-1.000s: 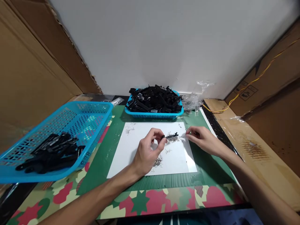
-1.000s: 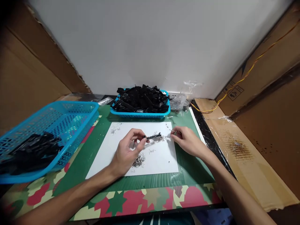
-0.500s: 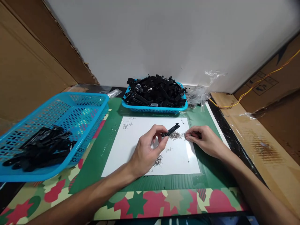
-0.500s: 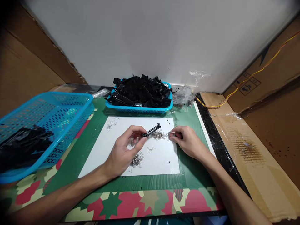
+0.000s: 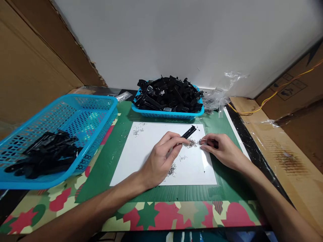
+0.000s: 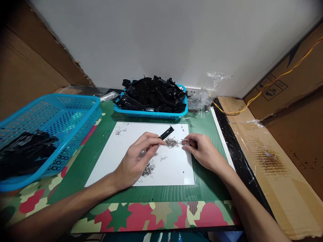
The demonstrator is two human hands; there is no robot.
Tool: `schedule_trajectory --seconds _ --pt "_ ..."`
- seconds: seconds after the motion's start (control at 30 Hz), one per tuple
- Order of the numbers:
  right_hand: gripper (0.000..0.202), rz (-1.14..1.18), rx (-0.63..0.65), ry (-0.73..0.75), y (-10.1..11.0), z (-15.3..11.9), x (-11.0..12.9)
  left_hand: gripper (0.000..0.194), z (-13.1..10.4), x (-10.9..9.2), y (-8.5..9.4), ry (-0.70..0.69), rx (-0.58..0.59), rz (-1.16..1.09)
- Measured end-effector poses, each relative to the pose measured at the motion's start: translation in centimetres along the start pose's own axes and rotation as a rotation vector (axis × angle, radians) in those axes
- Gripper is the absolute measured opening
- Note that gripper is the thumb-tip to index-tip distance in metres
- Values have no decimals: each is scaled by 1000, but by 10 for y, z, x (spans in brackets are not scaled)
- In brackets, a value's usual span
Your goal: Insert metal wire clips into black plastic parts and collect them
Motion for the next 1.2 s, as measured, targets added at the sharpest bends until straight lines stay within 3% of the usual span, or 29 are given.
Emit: schedule_trajectory --seconds 0.27,0.4,0.5,0.7,1.03,1.2 --pt "20 92 94 7 -2 -8 2 29 -4 -2 -2 -30 34 -3" --pt "19 385 110 90 -5 -23 26 26 -3 -5 -1 -23 38 26" --pt "18 636 169 139 -21 -34 46 17 -2 -8 -1 -20 38 -17" --pt "20 914 172 90 -49 -36 48 16 -3 -9 -9 65 23 -265" --pt "13 822 29 155 -40 -39 49 15 -4 -3 -5 139 -42 -332" --pt "6 532 -197 263 -19 -48 54 15 -4 -3 -2 142 -17 -214"
Point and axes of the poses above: each hand's wrist, its own z-axis towards the middle knuckle, its own y-axis out of the back of the hand, x = y × z, the point moved 9 cm from there along z, towards the middle knuckle, and after that the axes turned 13 degrees about -y, right-handed, at the moved point
